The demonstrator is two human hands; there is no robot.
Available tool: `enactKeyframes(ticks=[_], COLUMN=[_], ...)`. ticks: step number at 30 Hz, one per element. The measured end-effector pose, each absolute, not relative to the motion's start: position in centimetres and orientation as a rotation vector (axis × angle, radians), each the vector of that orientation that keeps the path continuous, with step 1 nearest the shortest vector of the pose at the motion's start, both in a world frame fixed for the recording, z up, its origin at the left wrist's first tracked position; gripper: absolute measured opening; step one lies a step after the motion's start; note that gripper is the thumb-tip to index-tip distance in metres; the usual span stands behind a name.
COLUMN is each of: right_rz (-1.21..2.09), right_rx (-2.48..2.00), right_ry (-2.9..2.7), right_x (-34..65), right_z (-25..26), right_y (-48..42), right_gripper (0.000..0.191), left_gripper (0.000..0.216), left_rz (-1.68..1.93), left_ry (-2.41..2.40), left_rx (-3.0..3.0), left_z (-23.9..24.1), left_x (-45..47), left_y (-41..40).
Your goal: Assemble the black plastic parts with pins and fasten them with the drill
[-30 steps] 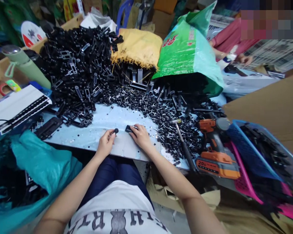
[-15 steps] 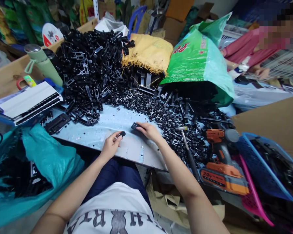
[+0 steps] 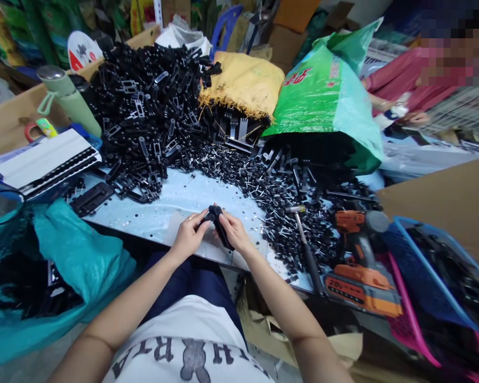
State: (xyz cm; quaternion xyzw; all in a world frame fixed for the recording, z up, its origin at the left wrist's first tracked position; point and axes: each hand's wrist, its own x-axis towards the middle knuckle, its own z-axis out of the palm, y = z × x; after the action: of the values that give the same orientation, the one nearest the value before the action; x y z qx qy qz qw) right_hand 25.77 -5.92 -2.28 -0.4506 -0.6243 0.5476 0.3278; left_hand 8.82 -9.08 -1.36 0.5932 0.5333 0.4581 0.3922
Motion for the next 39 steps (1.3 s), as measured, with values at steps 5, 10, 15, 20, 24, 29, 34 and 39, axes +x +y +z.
enactKeyframes(ticks=[5,10,15,20,24,29,34,39], right_rz=[1.16,0.978,0.796,0.711,0.4,0.161,0.307,0.57], right_rx=[-1.075,-1.059,-1.091,-1.249,-1.69,-2.173,-2.321,-2.208], right_ry=[-1.879,-1.852,-1.852,-2.283,-2.253,-1.694,-1.391,-1.284], right_x=[26.7,25.7,24.3,25.7,30.2,35.6,37.5,38.6], right_z=[-1.2,-0.9,-1.6,-0.8,1.3,3.4,3.6,4.4], right_y=[-6.8,-7.8,-8.8,-6.2,1.2,12.4,17.7,16.9], right_gripper=[0.048,0.049,0.053,0.049,0.041,0.041,0.066,0.041], left_gripper=[0.034,0.034,0.033,0.037,0.051,0.046,0.049,0.046], left_rz=[1.18,1.481,1.504,1.324,0.883,0.34,0.212,0.226], left_ry=[1.366,1.461,1.363,1.587,1.622,1.128,1.345,1.533], left_rx=[1.708,1.637,1.723,1.595,2.102,2.631,2.694,2.691], left_z=[-0.6,0.0,-0.5,-3.0,-3.3,-2.1,-2.0,-2.2], left_x=[9.4,11.2,11.3,10.6,10.1,11.0,11.2,9.6], left_y=[-9.9,-10.5,-9.9,-9.5,-8.9,-7.1,-7.2,-8.3])
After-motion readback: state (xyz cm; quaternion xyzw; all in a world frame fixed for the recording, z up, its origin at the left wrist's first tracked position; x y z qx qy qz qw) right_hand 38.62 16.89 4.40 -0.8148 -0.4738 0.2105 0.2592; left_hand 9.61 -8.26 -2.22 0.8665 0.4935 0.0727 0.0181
